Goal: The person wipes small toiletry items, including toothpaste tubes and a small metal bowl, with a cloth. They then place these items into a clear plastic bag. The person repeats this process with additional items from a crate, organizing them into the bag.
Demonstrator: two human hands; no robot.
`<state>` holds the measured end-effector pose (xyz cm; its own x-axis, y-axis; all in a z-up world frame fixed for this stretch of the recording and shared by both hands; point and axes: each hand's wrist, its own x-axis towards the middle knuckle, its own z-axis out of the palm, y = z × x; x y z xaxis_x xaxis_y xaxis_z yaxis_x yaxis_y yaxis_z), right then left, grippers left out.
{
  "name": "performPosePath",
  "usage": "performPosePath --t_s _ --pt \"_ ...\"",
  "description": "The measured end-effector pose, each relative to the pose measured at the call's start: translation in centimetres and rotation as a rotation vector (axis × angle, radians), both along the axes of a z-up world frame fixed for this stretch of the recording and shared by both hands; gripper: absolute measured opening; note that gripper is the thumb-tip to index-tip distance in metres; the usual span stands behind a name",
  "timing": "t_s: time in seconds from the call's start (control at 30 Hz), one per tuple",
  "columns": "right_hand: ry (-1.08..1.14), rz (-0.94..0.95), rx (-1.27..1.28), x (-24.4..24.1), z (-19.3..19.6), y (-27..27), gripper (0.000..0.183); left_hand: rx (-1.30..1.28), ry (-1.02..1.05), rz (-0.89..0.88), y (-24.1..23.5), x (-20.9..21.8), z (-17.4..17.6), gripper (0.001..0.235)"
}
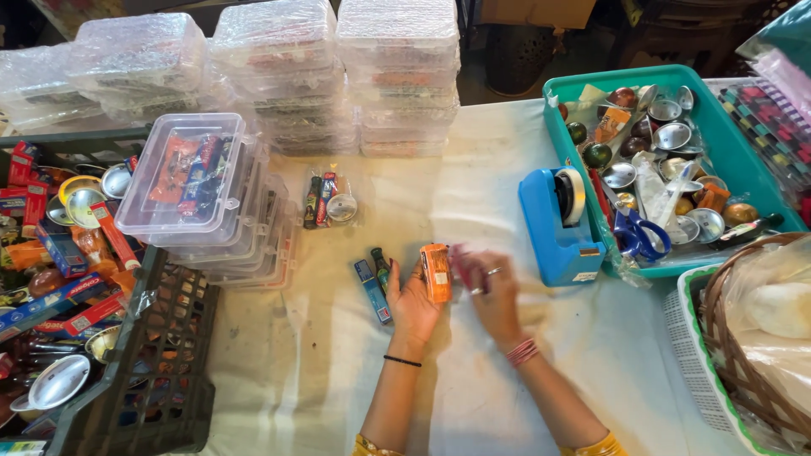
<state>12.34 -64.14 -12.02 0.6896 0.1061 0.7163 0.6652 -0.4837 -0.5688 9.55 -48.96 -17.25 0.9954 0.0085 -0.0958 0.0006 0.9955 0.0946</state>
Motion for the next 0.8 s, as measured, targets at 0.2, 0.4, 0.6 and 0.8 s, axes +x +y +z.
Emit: performPosePath --t_s 0.2,0.4,0.6,0.8 --pt "0.066 0.502 -0.272 -2.7 0.7 2.2 0.042 0.162 0.064 0.040 0.3 -0.7 1.1 0.082" --pt "0.173 0.395 -0.263 -1.4 1.4 1.2 0.059 0.275 0.007 -0.090 -0.6 -0.2 0.0 0.081" --pt "0.269 0.543 -0.351 -2.3 0.2 1.6 0.059 0.029 0.088 0.121 1.3 -0.5 -1.1 0.087" --pt "0.260 0.492 -0.270 -1.5 -0.4 1.1 0.067 -0.021 0.015 0.065 0.6 -0.1 -1.0 0.092"
